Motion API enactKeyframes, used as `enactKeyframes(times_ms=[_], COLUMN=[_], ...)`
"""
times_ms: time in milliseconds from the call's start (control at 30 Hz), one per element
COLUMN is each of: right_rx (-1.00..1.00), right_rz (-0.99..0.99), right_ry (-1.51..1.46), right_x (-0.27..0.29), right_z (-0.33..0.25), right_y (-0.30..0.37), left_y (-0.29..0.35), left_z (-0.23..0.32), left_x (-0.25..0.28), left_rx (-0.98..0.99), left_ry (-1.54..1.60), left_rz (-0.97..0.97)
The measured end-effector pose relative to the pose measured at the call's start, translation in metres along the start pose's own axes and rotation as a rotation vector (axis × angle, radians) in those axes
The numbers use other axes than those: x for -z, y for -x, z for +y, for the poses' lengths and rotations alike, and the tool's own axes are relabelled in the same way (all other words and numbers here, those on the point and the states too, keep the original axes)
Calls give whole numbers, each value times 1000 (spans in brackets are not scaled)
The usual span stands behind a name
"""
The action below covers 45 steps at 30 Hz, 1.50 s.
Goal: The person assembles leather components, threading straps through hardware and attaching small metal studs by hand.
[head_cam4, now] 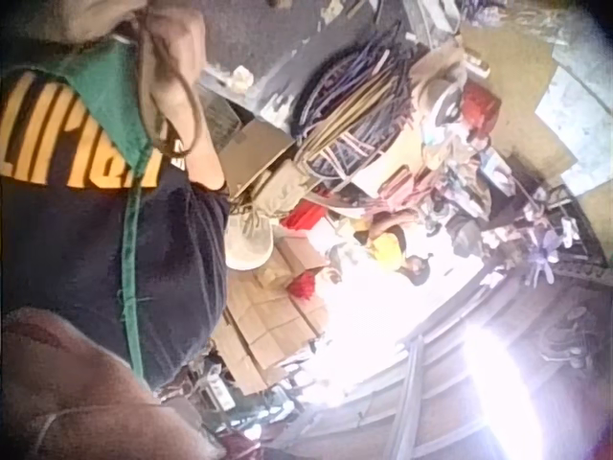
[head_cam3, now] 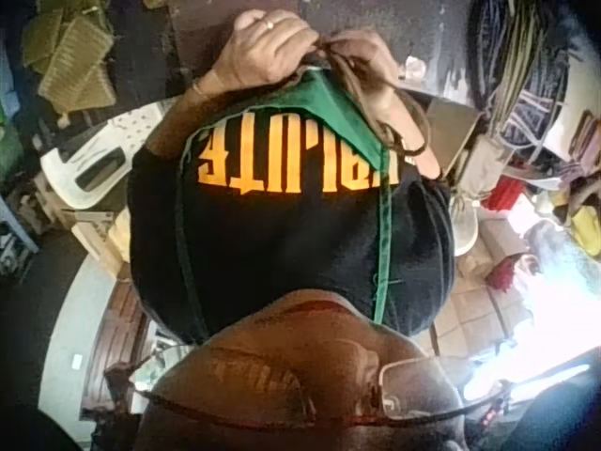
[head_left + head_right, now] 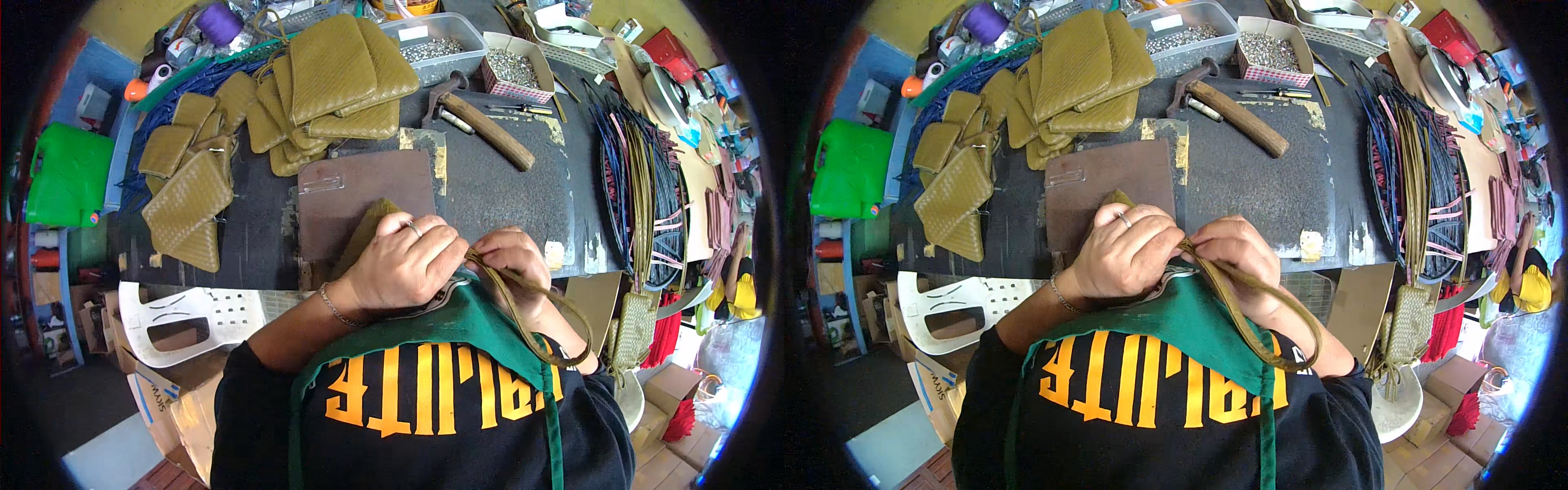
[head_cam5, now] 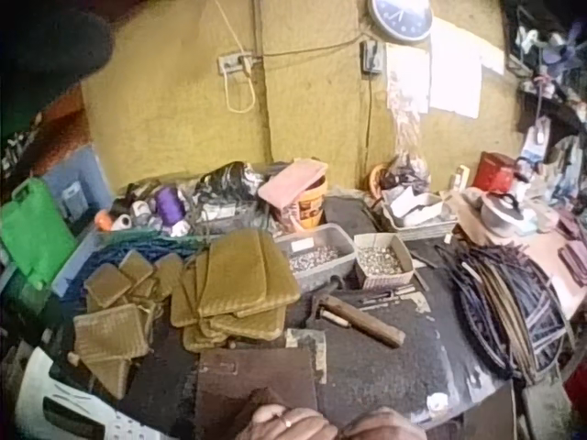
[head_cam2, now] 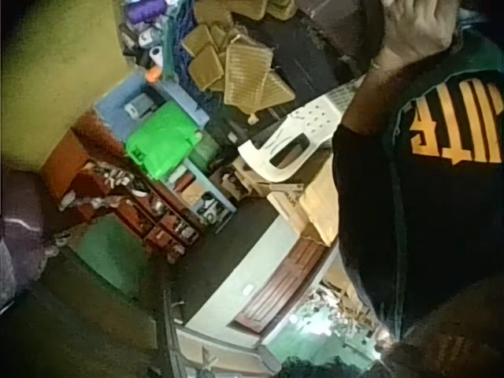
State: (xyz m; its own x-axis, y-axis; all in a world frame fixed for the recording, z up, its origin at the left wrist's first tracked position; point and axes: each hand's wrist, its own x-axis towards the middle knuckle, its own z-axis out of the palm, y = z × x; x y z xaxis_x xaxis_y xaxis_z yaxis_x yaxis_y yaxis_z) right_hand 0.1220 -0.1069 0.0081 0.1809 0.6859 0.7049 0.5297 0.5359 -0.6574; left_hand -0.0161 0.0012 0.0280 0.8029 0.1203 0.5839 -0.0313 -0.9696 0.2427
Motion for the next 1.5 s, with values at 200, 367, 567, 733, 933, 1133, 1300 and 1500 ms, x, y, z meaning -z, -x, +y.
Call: enactKeyframes(times_ms=[200, 367, 567, 733, 933, 1133, 1300, 1500], right_rx=[108, 119, 183, 194, 178, 126, -66, -494], right_rz=[-17, -7, -87, -87, -209, -576, -548, -817], right_ry=[58, 28, 86, 91, 91, -146, 299, 855], right_x=[0, 1, 6, 7, 14, 22, 21, -14], right_z=[-4, -6, -10, -5, -4, 9, 95, 283], right_y=[0, 2, 1, -4, -9, -50, -151, -222], left_y=[6, 7, 8, 2, 4, 14, 16, 15], left_z=[2, 7, 6, 0, 0, -8, -6, -17], left_x=[-7, -7, -9, -6, 1, 14, 31, 33], left_rx=[-51, -69, -92, -117, -142, -129, -4, 159], left_ry=[-46, -71, -73, -98, -131, -210, -205, -267], left_rz=[131, 149, 190, 169, 145, 63, 105, 29])
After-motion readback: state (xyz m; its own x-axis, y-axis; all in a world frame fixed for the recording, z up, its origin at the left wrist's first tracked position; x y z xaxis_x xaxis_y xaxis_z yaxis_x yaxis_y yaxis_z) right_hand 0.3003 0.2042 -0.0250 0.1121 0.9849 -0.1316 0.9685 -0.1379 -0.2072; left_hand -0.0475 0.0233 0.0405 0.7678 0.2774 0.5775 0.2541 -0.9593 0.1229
